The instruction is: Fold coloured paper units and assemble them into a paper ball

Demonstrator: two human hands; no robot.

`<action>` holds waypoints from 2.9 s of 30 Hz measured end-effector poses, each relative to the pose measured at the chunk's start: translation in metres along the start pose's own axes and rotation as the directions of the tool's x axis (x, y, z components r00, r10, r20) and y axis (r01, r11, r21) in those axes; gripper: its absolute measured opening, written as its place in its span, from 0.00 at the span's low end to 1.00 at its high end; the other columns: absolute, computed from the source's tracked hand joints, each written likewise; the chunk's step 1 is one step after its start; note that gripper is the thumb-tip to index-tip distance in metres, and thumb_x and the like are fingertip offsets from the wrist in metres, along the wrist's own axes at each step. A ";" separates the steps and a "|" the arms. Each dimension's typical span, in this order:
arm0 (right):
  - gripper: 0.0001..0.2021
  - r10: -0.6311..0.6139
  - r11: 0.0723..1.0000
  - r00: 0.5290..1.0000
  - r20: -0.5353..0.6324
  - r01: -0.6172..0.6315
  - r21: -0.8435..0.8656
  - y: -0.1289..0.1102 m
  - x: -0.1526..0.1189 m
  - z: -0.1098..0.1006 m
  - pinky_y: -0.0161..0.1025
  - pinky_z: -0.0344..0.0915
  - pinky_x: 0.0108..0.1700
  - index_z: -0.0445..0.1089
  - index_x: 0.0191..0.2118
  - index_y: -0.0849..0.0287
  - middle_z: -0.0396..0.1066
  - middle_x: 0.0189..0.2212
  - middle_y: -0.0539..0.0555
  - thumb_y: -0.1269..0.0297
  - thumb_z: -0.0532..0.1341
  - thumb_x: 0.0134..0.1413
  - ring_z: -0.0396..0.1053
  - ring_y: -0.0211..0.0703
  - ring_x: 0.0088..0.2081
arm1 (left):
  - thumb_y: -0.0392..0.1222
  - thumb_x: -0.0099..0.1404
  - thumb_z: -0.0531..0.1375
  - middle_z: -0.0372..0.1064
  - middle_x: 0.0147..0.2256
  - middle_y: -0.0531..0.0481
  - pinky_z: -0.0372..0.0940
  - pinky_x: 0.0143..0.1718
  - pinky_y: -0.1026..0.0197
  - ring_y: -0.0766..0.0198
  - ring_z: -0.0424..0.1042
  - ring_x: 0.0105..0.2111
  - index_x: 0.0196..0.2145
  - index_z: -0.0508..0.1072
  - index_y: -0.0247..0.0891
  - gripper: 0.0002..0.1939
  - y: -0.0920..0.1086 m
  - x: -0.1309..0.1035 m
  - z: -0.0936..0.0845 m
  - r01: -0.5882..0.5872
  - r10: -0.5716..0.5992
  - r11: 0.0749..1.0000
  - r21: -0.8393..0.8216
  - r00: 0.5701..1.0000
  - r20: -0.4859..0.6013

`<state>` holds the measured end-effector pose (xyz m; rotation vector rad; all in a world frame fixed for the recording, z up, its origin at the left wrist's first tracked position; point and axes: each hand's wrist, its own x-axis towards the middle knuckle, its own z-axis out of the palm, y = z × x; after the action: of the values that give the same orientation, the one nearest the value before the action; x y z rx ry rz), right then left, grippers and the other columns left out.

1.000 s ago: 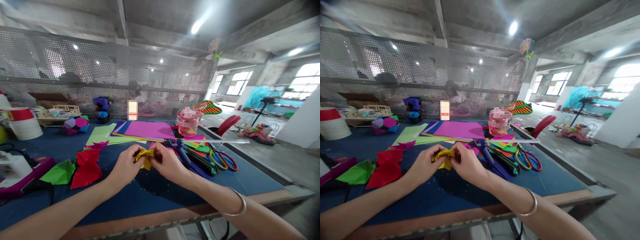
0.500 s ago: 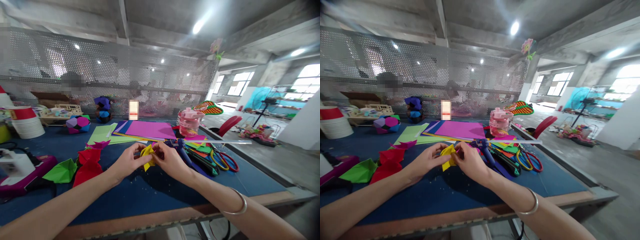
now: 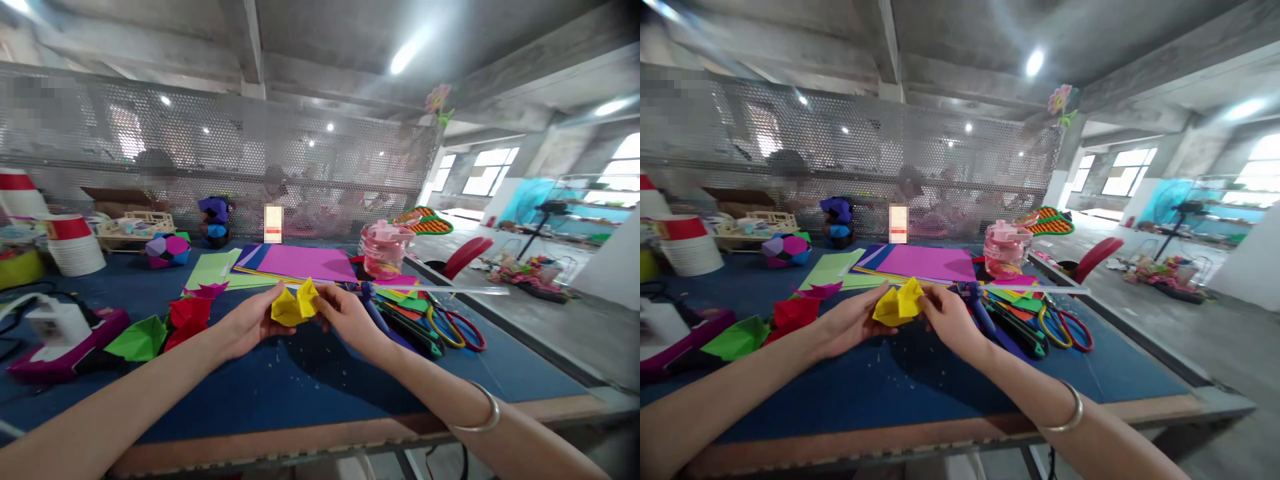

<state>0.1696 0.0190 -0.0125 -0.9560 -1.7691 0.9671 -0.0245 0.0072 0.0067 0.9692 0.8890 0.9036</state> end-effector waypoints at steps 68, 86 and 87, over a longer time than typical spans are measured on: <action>0.13 0.157 0.888 0.972 0.174 -0.216 0.406 -0.014 -0.005 0.000 0.32 0.68 0.30 0.74 0.36 0.60 0.74 0.32 0.52 0.61 0.70 0.42 0.69 0.36 0.29 | 0.36 0.67 0.56 0.77 0.44 0.37 0.69 0.54 0.56 0.57 0.76 0.46 0.42 0.76 0.28 0.11 0.013 -0.001 -0.013 -0.106 0.129 0.964 -0.245 0.988 0.080; 0.25 -0.435 0.875 0.896 -0.087 0.398 -0.274 -0.005 -0.004 -0.014 0.41 0.73 0.48 0.65 0.61 0.49 0.65 0.52 0.57 0.75 0.48 0.64 0.71 0.43 0.46 | 0.44 0.58 0.68 0.67 0.52 0.39 0.60 0.59 0.50 0.52 0.67 0.55 0.50 0.62 0.40 0.26 -0.008 -0.008 -0.014 -0.577 0.497 0.545 0.608 0.807 0.320; 0.26 -0.449 0.868 0.891 -0.060 0.420 -0.265 -0.005 -0.004 -0.013 0.41 0.73 0.49 0.64 0.62 0.49 0.65 0.53 0.56 0.76 0.47 0.64 0.71 0.43 0.47 | 0.43 0.58 0.68 0.66 0.53 0.39 0.60 0.59 0.49 0.52 0.67 0.56 0.51 0.61 0.40 0.27 -0.008 -0.006 -0.014 -0.584 0.507 0.544 0.602 0.801 0.318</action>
<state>0.1818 0.0161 -0.0056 -0.6955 -1.9172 0.3992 -0.0378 0.0031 -0.0041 2.0197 0.8401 1.0501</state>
